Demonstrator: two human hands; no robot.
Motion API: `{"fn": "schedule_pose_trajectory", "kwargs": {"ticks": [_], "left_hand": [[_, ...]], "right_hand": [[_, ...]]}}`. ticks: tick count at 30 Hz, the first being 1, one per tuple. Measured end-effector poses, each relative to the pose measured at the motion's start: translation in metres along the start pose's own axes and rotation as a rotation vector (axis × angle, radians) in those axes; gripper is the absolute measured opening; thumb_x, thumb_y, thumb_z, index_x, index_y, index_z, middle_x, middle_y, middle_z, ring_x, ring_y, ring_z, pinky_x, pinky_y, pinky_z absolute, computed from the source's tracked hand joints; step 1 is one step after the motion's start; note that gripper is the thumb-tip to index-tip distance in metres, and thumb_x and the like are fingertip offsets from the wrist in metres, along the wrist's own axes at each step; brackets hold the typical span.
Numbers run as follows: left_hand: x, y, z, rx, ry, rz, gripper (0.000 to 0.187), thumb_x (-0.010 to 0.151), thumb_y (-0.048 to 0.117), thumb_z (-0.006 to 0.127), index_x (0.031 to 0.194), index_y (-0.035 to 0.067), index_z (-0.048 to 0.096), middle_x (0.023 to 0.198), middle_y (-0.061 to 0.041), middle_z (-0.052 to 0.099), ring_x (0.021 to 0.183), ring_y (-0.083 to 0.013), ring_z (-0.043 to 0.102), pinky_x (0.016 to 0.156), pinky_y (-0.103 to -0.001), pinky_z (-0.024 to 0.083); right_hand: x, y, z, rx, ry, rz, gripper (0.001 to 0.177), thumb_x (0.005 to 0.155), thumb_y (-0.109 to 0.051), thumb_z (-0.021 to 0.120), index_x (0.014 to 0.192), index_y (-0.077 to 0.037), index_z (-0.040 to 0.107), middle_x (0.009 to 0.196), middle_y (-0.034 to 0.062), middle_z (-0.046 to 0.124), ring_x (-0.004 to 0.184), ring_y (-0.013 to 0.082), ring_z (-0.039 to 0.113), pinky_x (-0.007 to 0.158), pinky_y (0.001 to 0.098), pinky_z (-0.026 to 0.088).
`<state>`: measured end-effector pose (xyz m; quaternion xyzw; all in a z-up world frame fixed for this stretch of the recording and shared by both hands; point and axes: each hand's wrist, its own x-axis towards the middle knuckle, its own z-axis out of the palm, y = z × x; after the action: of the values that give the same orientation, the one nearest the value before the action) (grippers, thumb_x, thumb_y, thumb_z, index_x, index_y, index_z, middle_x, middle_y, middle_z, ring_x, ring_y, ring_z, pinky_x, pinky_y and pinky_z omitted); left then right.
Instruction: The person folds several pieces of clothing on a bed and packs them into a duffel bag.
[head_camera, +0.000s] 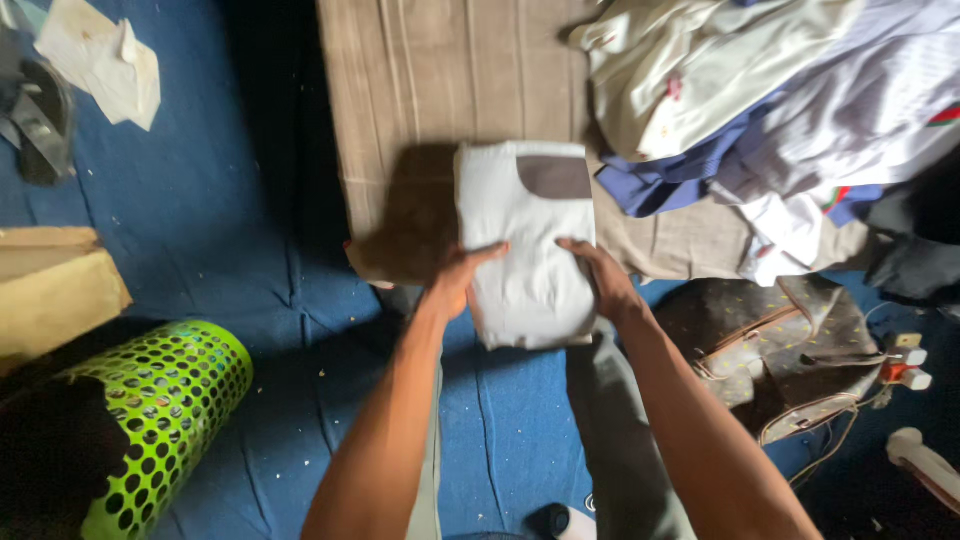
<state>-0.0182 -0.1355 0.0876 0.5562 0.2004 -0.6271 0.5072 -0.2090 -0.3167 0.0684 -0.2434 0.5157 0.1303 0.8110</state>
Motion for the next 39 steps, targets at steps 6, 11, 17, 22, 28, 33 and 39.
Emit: {"fn": "schedule_pose_trajectory", "kwargs": {"ticks": [6, 11, 17, 22, 28, 33, 39], "left_hand": [[-0.092, -0.017, 0.072, -0.119, 0.035, 0.008, 0.061, 0.073, 0.016, 0.084, 0.129, 0.002, 0.062, 0.116, -0.013, 0.074, 0.109, -0.0245, 0.07, 0.093, -0.044, 0.057], [-0.149, -0.022, 0.136, 0.01, 0.002, -0.009, 0.061, 0.071, 0.016, 0.086, 0.127, 0.005, 0.064, 0.113, -0.01, 0.074, 0.105, -0.0231, 0.07, 0.093, -0.044, 0.056], [-0.182, -0.03, 0.186, 0.098, -0.114, -0.028, 0.059, 0.073, 0.021, 0.087, 0.125, 0.005, 0.067, 0.113, -0.008, 0.073, 0.103, -0.0197, 0.068, 0.089, -0.042, 0.055], [-0.189, -0.045, 0.207, 0.204, -0.194, -0.092, 0.059, 0.072, 0.021, 0.085, 0.126, 0.01, 0.065, 0.111, -0.005, 0.074, 0.104, -0.018, 0.069, 0.089, -0.042, 0.056], [-0.21, -0.08, 0.208, 0.296, -0.255, -0.145, 0.058, 0.072, 0.021, 0.084, 0.126, 0.007, 0.066, 0.111, -0.008, 0.075, 0.105, -0.0219, 0.069, 0.091, -0.041, 0.056], [-0.224, -0.119, 0.218, 0.377, -0.328, -0.167, 0.061, 0.074, 0.02, 0.084, 0.13, 0.004, 0.065, 0.118, -0.006, 0.075, 0.112, -0.0177, 0.068, 0.1, -0.036, 0.051], [-0.222, -0.159, 0.264, 0.418, -0.481, -0.188, 0.062, 0.078, 0.023, 0.083, 0.134, 0.002, 0.065, 0.122, -0.008, 0.073, 0.114, -0.0175, 0.067, 0.102, -0.035, 0.05]], "right_hand": [[-0.108, -0.003, -0.031, 0.253, 0.015, 0.145, 0.047, 0.095, -0.032, 0.065, 0.134, -0.006, 0.066, 0.129, 0.0134, 0.07, 0.116, 0.0251, 0.066, 0.099, 0.0412, 0.053], [-0.178, 0.018, -0.071, 0.491, -0.134, 0.093, 0.044, 0.094, -0.027, 0.07, 0.133, -0.007, 0.064, 0.126, 0.0096, 0.069, 0.113, 0.0242, 0.068, 0.098, 0.0461, 0.057], [-0.262, 0.01, -0.069, 0.663, -0.063, 0.051, 0.046, 0.092, -0.038, 0.07, 0.129, -0.01, 0.068, 0.12, 0.0089, 0.073, 0.102, 0.0236, 0.072, 0.089, 0.0442, 0.06], [-0.295, 0.05, -0.094, 0.791, -0.185, 0.053, 0.043, 0.094, -0.038, 0.069, 0.126, -0.009, 0.065, 0.111, 0.0096, 0.075, 0.096, 0.0247, 0.074, 0.087, 0.0449, 0.061], [-0.337, 0.097, -0.108, 0.642, -0.239, 0.02, 0.039, 0.102, -0.017, 0.073, 0.132, 0.007, 0.063, 0.114, 0.017, 0.074, 0.097, 0.0249, 0.074, 0.083, 0.0385, 0.06], [-0.376, 0.127, -0.113, 0.751, -0.069, 0.127, 0.045, 0.086, -0.019, 0.072, 0.124, 0.003, 0.063, 0.106, 0.016, 0.077, 0.09, 0.0259, 0.077, 0.08, 0.0427, 0.065], [-0.401, 0.173, -0.154, 0.739, -0.062, -0.057, 0.047, 0.088, -0.01, 0.072, 0.13, 0.005, 0.061, 0.114, 0.0164, 0.074, 0.095, 0.0269, 0.076, 0.086, 0.0436, 0.063]]}}
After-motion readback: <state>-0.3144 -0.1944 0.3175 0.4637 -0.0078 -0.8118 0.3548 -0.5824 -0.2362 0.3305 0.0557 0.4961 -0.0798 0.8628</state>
